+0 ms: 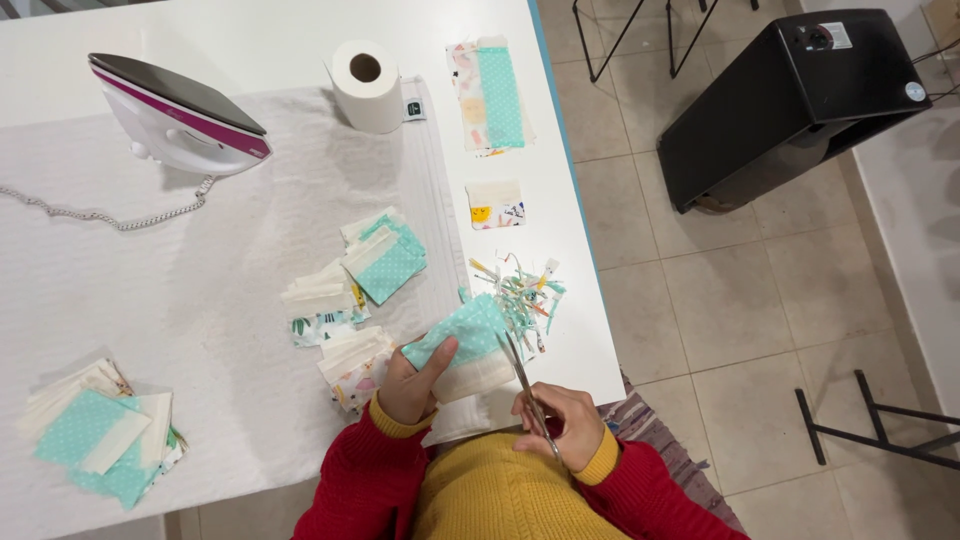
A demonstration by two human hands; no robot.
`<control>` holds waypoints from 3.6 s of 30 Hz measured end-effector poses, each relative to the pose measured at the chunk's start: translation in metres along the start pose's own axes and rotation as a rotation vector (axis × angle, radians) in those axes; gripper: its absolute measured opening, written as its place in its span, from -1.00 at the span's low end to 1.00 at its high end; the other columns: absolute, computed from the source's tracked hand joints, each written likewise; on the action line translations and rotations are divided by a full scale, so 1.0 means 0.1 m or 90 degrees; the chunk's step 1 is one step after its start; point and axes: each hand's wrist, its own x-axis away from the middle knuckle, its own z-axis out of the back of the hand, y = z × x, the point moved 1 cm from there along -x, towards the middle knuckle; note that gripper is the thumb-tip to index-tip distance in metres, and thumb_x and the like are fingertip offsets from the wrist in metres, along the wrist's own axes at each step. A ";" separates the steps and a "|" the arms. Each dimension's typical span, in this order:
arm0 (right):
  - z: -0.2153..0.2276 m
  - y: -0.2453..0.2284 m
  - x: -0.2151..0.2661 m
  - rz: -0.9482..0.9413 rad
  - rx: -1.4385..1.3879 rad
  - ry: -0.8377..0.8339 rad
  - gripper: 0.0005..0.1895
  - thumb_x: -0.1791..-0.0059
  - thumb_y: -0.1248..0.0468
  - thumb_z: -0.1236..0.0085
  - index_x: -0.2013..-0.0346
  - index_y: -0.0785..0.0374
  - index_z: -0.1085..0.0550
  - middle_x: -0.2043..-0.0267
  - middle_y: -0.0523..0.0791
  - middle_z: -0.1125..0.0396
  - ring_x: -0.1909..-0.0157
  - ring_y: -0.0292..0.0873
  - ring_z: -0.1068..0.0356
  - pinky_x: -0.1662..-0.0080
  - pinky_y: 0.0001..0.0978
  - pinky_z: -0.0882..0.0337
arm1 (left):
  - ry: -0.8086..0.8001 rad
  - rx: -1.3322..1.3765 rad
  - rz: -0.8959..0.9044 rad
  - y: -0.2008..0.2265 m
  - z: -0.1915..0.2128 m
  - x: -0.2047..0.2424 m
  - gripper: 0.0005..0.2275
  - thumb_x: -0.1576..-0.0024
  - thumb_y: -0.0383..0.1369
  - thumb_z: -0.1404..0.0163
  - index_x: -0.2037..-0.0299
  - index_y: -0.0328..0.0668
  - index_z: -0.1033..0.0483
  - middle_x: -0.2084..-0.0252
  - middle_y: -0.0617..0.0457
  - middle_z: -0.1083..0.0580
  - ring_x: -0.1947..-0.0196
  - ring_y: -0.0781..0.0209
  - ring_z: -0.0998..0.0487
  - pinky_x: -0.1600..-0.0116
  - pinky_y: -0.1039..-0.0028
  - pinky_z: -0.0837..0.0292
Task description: Trimming loose threads and excess edges from pre-cut fabric squares using scissors.
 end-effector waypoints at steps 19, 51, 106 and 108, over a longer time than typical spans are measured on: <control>-0.06 0.26 0.15 -0.005 0.099 0.117 -0.64 0.22 0.10 -0.52 0.57 0.24 -0.50 0.74 -0.19 -0.24 0.67 -0.37 -0.11 0.57 -0.44 -0.17 | -0.021 0.024 0.051 -0.05 -0.01 -0.07 -0.75 -0.31 -0.40 0.02 -0.05 -0.49 -0.54 0.08 0.00 -0.58 0.12 0.32 -0.53 0.04 0.50 -0.44; -0.01 0.13 -0.09 -0.097 -0.205 0.126 -0.66 0.03 0.20 -0.42 0.42 0.33 -0.42 0.60 -0.14 -0.34 0.61 -0.39 -0.29 0.51 -0.48 -0.30 | -0.127 -0.426 -0.168 -0.65 0.61 -0.35 -0.65 -0.19 -0.64 0.16 -0.17 -0.43 -0.48 -0.06 -0.26 -0.54 0.02 0.00 -0.51 -0.02 0.23 -0.36; 0.10 -0.05 -0.03 -0.032 -0.045 0.011 -0.47 0.23 0.07 -0.53 0.15 0.34 -0.55 0.52 -0.20 -0.31 0.46 -0.35 -0.31 0.36 -0.46 -0.39 | 0.050 0.238 0.128 0.04 -0.18 -0.33 -0.70 -0.29 -0.34 0.09 -0.15 -0.37 -0.40 -0.04 -0.07 -0.52 -0.01 0.15 -0.55 -0.07 0.34 -0.47; 0.09 -0.02 -0.03 -0.042 -0.033 0.014 -0.49 0.24 0.10 -0.53 0.16 0.34 -0.55 0.54 -0.20 -0.31 0.47 -0.35 -0.30 0.38 -0.46 -0.38 | 0.050 0.241 0.134 0.01 -0.15 -0.33 -0.69 -0.29 -0.33 0.09 -0.15 -0.38 -0.40 -0.03 -0.08 -0.52 0.00 0.15 -0.55 -0.07 0.34 -0.47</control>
